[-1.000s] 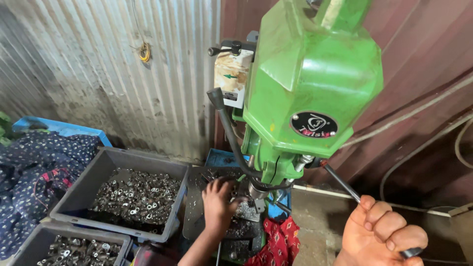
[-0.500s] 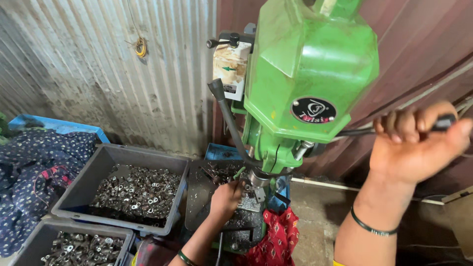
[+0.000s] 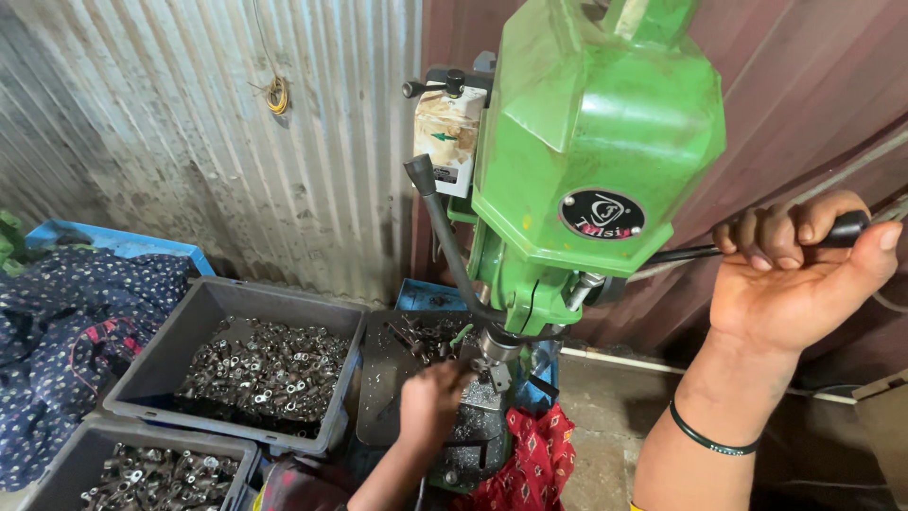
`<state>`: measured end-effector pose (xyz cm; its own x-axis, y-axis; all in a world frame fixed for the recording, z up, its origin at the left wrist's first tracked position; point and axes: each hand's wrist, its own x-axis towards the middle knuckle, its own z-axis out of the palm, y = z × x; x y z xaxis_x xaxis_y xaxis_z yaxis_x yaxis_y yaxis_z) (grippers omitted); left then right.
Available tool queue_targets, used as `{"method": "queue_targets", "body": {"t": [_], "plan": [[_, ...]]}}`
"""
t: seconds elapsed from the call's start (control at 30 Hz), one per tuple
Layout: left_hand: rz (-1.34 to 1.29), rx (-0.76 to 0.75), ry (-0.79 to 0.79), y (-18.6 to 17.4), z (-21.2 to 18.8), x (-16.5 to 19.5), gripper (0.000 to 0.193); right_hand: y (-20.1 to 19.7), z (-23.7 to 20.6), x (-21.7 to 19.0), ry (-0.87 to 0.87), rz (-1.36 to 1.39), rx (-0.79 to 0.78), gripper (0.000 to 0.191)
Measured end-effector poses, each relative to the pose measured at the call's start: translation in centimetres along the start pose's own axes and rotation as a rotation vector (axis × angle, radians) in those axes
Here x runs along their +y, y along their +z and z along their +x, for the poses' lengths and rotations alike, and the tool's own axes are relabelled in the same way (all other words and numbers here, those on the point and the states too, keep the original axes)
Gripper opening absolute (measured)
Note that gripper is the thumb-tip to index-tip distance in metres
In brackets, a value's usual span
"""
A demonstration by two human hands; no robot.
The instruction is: The person repeatedly places small metal parts under a drill press and operates the lever to drill each piece. They pick up parts from a bin, position them on the machine table, and then remove the processed parts after drilling.
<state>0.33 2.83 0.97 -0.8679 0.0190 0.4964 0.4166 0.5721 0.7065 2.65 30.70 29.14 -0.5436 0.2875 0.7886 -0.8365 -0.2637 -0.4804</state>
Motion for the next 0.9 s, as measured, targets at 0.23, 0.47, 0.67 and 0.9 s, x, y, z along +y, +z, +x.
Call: {"method": "queue_targets", "body": {"t": [0.23, 0.47, 0.67, 0.9], "plan": [[0.025, 0.0, 0.105, 1.4, -0.1, -0.7, 0.021, -0.9, -2.9, -0.9, 0.077, 0.34, 0.058, 0.057], [-0.019, -0.002, 0.113, 0.5, 0.7, -1.2, 0.023, -5.6, -13.3, 0.6, -0.16, 0.113, -0.183, 0.039], [0.003, -0.032, 0.055, -0.3, 0.5, -0.8, 0.02, -7.2, -15.2, 2.2, -0.206, 0.102, -0.06, 0.033], [-0.031, -0.006, 0.116, -0.3, 0.2, -0.6, 0.025, -7.0, -15.6, 2.2, -0.227, 0.091, -0.041, 0.032]]}}
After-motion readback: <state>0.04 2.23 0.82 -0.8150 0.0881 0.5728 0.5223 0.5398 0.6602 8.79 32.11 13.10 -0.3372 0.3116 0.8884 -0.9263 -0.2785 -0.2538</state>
